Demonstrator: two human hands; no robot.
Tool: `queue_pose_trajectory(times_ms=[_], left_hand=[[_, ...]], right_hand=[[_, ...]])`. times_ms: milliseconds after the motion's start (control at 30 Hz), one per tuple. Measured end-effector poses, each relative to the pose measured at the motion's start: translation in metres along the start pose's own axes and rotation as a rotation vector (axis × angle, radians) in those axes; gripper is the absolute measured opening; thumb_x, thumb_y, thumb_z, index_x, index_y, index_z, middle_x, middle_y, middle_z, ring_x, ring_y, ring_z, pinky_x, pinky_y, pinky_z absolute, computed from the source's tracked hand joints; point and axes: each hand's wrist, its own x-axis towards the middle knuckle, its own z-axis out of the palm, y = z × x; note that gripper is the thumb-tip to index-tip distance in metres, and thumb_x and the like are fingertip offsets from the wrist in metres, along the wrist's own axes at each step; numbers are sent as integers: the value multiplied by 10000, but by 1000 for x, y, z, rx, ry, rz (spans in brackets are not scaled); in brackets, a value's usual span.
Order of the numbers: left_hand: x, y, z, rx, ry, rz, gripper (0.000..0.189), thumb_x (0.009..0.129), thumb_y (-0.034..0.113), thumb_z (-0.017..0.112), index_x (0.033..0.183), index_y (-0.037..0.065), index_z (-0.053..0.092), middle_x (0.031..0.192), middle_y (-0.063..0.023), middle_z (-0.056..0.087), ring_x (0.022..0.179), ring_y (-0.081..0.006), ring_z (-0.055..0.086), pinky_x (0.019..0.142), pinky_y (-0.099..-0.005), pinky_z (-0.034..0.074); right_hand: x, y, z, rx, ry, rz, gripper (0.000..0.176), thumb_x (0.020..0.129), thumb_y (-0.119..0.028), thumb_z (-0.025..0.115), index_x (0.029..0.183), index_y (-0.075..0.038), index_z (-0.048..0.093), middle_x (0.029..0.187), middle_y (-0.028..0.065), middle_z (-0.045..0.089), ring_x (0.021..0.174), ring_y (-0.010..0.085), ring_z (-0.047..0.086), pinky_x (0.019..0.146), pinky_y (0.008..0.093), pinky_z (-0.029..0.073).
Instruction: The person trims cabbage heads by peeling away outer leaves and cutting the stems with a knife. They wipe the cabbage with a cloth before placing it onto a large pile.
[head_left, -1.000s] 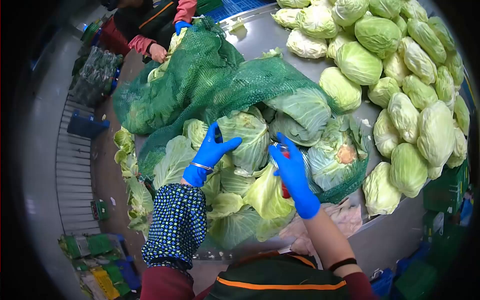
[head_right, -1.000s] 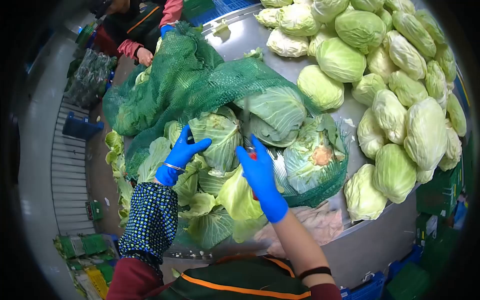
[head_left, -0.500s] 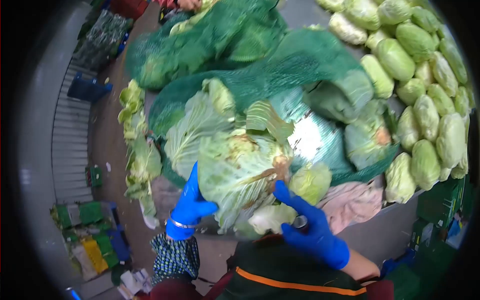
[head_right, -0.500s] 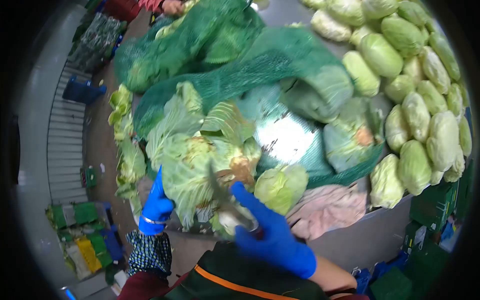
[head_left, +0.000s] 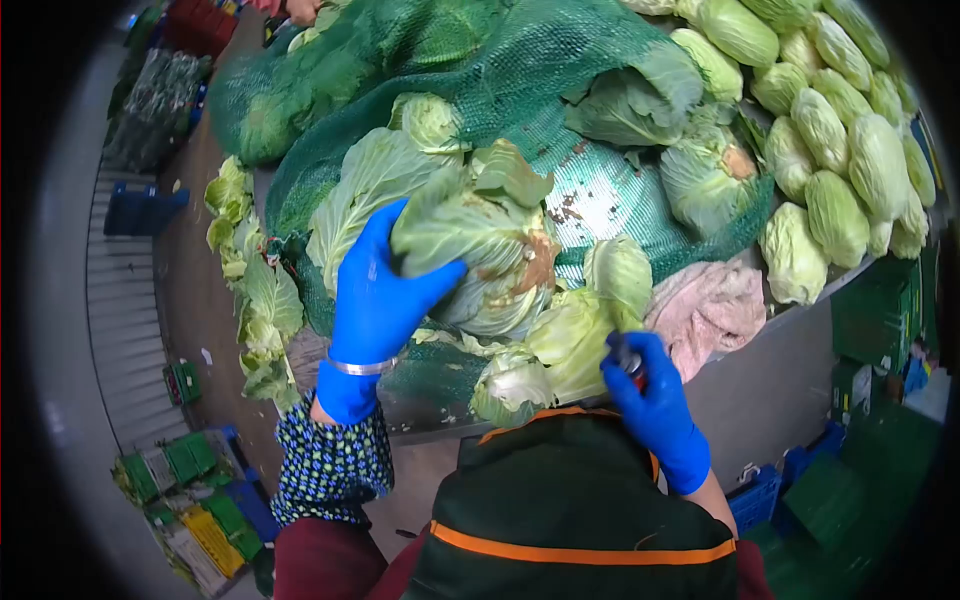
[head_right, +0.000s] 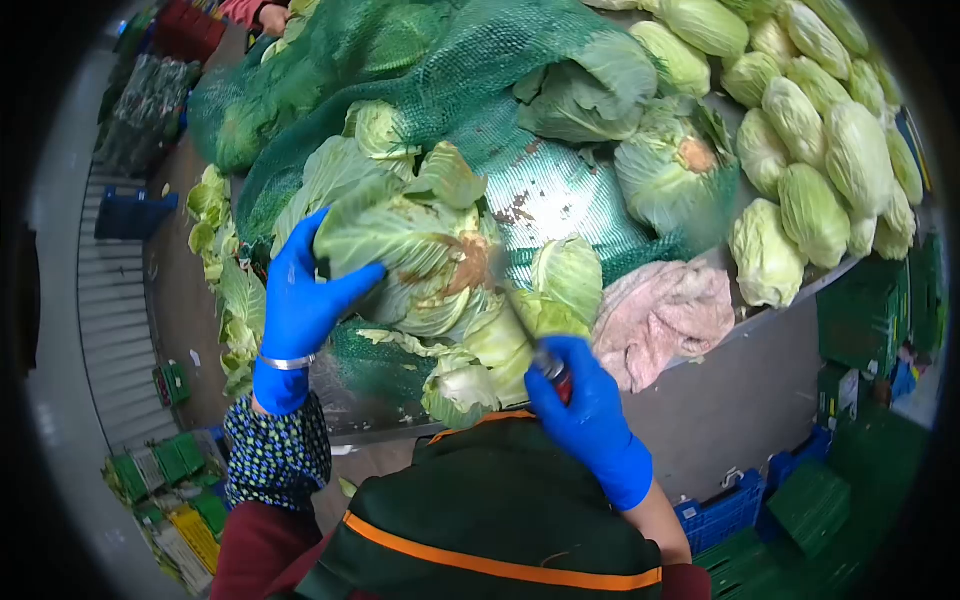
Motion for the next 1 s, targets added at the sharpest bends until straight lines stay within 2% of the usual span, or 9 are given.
queue_pose_trajectory(times_ms=[167,233,300,400,533,567,633,733,1000], left_hand=[[48,43,8,119,-270,143,560,684,72,700,1198,60,478,949,-95,598,855,-128,561,746,-256,471],[59,57,15,184,-295,222,553,701,57,681,1213,67,473,873,-65,596,795,-109,548,721,-248,468],[67,54,12,182,-310,227,549,705,53,679,1215,70,477,851,-50,591,771,-96,535,713,-241,464],[66,24,17,55,-396,151,532,716,43,670,1213,67,484,817,-26,585,740,-75,520,703,-229,457],[51,-1,22,-240,-396,-36,492,755,45,648,1214,26,470,828,-25,606,759,-78,558,738,-224,447],[49,0,26,-250,-402,-42,492,755,45,648,1214,26,470,828,-25,606,759,-78,558,738,-224,447],[48,7,31,-335,-303,-16,461,760,58,651,1190,20,489,855,-58,634,769,-89,582,714,-221,453],[53,21,37,-435,-311,2,433,790,75,627,1193,16,479,901,-65,633,840,-100,581,774,-228,437],[62,2,68,86,-295,414,329,785,127,627,1101,52,573,1047,-85,598,979,-159,550,858,-290,420]], right_hand=[[-9,-13,16,-492,-202,-96,285,806,-162,593,1075,-75,564,773,103,600,676,185,595,571,281,466],[8,-25,4,266,-198,240,377,851,-149,476,1196,4,480,987,108,619,779,213,613,530,221,462],[-5,-30,-17,1123,-308,122,410,863,-126,419,1232,52,423,1092,188,566,889,234,609,522,207,465],[-10,-31,-26,1171,18,14,432,835,-73,437,1241,71,403,1135,231,529,997,267,573,536,193,465],[-20,-1,-52,4,539,74,525,764,-36,568,1267,-8,418,1241,206,465,1128,282,485,882,289,416],[-16,39,-73,-794,716,-425,506,755,-62,614,1239,-54,467,1179,167,530,1006,272,559,885,336,406],[-12,92,-94,-1071,690,-353,448,739,-87,645,1165,-43,513,1070,142,591,847,290,602,757,353,460],[3,134,-117,-768,616,7,342,756,-133,654,1067,-39,547,951,87,617,717,229,597,624,323,471],[-8,-21,-64,-27,668,-9,228,822,-158,607,1014,-52,545,832,6,569,692,86,529,563,232,442]])
